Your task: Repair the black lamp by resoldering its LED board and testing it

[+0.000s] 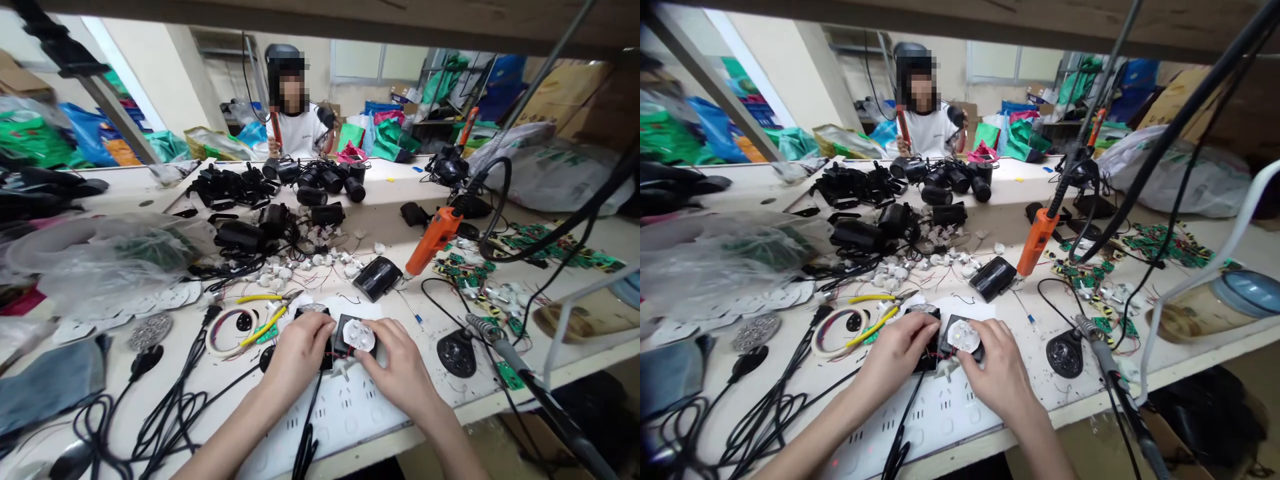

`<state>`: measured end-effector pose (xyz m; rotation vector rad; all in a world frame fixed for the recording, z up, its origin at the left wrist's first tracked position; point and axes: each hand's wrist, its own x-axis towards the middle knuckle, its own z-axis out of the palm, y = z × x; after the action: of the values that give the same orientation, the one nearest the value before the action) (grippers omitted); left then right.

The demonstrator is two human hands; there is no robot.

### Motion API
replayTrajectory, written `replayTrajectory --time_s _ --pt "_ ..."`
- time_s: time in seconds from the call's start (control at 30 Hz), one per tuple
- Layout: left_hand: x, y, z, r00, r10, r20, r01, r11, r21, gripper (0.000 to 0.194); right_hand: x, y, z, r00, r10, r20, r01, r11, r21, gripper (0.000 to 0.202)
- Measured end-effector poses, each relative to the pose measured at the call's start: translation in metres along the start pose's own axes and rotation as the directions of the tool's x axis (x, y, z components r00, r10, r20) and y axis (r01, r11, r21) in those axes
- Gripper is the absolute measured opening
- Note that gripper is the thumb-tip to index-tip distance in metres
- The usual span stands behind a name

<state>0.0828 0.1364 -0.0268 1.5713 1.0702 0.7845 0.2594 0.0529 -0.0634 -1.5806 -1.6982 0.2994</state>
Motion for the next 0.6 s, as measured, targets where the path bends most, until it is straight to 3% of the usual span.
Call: replayTrajectory --time_s 0.1,0.27,0.47,0.6 --pt "-0.005 -0.007 -0.008 0.995 0.099 -0.011 -0.097 0.987 0.126 0.009 -0.003 0.003 0.000 1.000 0.013 0.000 -0.013 1.000 -0.015 0.032" --pt "-0.018 -0.013 -0.013 0.959 0.223 -0.175 -0.182 0.957 0.226 0.013 -0.004 0.001 0.002 0.997 0.050 -0.055 -0.048 0.998 0.043 0.034" --pt "-0.039 -0.007 0.007 0.970 0.238 0.039 -0.240 0.937 0.252 0.011 -0.015 -0.005 -0.007 0.988 0.061 -0.141 -0.051 0.996 0.071 0.037" --pt "-0.041 -0.008 0.019 0.983 0.177 0.051 -0.184 0.926 0.330 0.018 -0.054 0.003 -0.031 0.931 0.124 -0.344 -0.110 0.992 0.059 0.014"
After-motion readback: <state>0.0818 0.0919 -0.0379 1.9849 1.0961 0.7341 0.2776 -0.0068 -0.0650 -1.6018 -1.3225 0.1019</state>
